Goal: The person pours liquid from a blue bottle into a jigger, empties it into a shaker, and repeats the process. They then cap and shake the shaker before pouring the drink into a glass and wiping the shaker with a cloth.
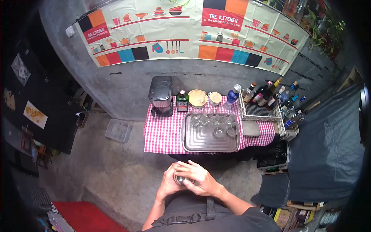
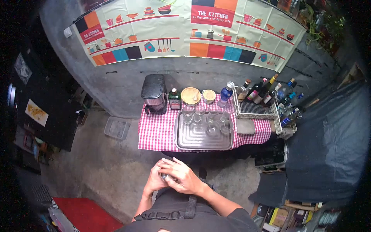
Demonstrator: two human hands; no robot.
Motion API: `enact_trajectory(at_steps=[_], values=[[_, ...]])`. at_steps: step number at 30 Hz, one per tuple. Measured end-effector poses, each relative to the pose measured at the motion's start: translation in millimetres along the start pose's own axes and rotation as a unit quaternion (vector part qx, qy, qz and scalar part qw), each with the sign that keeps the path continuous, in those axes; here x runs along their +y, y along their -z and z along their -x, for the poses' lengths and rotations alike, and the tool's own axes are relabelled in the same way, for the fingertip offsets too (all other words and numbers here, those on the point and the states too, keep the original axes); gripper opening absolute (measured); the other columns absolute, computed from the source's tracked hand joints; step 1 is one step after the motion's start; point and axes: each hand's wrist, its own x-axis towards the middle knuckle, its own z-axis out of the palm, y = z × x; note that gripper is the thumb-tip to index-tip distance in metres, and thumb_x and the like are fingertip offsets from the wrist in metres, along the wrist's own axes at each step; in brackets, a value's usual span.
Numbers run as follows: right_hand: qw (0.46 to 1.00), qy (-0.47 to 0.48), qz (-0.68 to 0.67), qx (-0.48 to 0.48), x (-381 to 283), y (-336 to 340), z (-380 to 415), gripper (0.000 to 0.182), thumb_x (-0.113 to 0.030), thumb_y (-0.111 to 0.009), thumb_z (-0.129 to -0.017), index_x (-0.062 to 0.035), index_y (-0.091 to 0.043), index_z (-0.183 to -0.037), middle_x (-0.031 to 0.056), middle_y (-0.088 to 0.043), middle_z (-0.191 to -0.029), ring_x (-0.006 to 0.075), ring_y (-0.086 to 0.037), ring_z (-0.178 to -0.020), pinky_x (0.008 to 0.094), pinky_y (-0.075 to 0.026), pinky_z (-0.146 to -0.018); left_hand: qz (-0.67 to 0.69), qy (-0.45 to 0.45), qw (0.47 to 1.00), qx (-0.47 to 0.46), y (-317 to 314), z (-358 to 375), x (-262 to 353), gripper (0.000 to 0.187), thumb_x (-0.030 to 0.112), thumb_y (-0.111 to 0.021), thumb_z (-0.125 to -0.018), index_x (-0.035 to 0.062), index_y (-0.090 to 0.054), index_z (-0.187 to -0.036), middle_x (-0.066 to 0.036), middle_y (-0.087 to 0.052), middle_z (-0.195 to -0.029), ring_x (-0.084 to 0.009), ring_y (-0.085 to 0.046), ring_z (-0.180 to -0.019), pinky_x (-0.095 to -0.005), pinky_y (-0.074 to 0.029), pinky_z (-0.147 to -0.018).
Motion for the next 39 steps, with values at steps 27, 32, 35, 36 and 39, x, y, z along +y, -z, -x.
enact_trajectory(at_steps=[27,32,35,36,39], values=[[0.983,-0.121,0.093,0.103,0.3,36.8,32.4,0.040,-0.026,-0.057,-0.103,-0.0001,-0.065,-0.132,0.0169,-0.070,-0.131,0.0399,-0.059,-0.133,0.0573,-0.039,-0.116,0.120,0.095,0.986,-0.069,-35.6,1.0,21.2,0.071,0.016,-0.095,-0.059,0.0022,-0.066,-0.122,-0.011,-0.073,-0.114,-0.0247,-0.071,-0.108,-0.0382,-0.055,-0.095],[0.999,-0.010,0.044,0.003,-4.1,37.5,46.4,0.044,-0.018,-0.058,-0.100,-0.0076,-0.059,-0.142,0.0149,-0.059,-0.148,0.0363,-0.050,-0.143,0.0597,-0.034,-0.119,0.055,0.084,0.994,-0.039,-55.6,2.0,19.2,0.067,0.013,-0.094,-0.062,0.0027,-0.064,-0.121,-0.012,-0.072,-0.110,-0.0243,-0.071,-0.104,-0.0382,-0.056,-0.091],[0.997,-0.051,0.056,-0.006,6.5,61.3,68.8,0.043,-0.018,-0.058,-0.101,-0.0067,-0.059,-0.142,0.0168,-0.061,-0.145,0.0371,-0.052,-0.141,0.0599,-0.036,-0.117,-0.012,0.048,0.998,-0.032,-61.0,-9.2,48.8,0.070,0.015,-0.095,-0.061,0.0028,-0.065,-0.123,-0.012,-0.072,-0.112,-0.0238,-0.072,-0.103,-0.0378,-0.056,-0.093],[0.995,-0.079,0.059,-0.002,11.5,71.1,70.0,0.042,-0.019,-0.058,-0.101,-0.0057,-0.059,-0.141,0.0174,-0.062,-0.143,0.0376,-0.053,-0.140,0.0601,-0.036,-0.117,-0.022,0.073,0.996,-0.050,-64.2,-8.9,55.5,0.072,0.016,-0.096,-0.061,0.0028,-0.065,-0.124,-0.012,-0.072,-0.113,-0.0236,-0.072,-0.104,-0.0377,-0.056,-0.094],[0.990,-0.096,0.101,-0.007,27.0,81.9,62.0,0.046,-0.030,-0.053,-0.104,-0.0018,-0.059,-0.140,0.0179,-0.061,-0.144,0.0413,-0.052,-0.139,0.0597,-0.036,-0.117,0.099,0.131,0.983,-0.081,-87.9,0.9,28.3,0.076,0.018,-0.098,-0.062,0.0023,-0.063,-0.127,-0.010,-0.072,-0.115,-0.0208,-0.070,-0.109,-0.0372,-0.056,-0.095]])
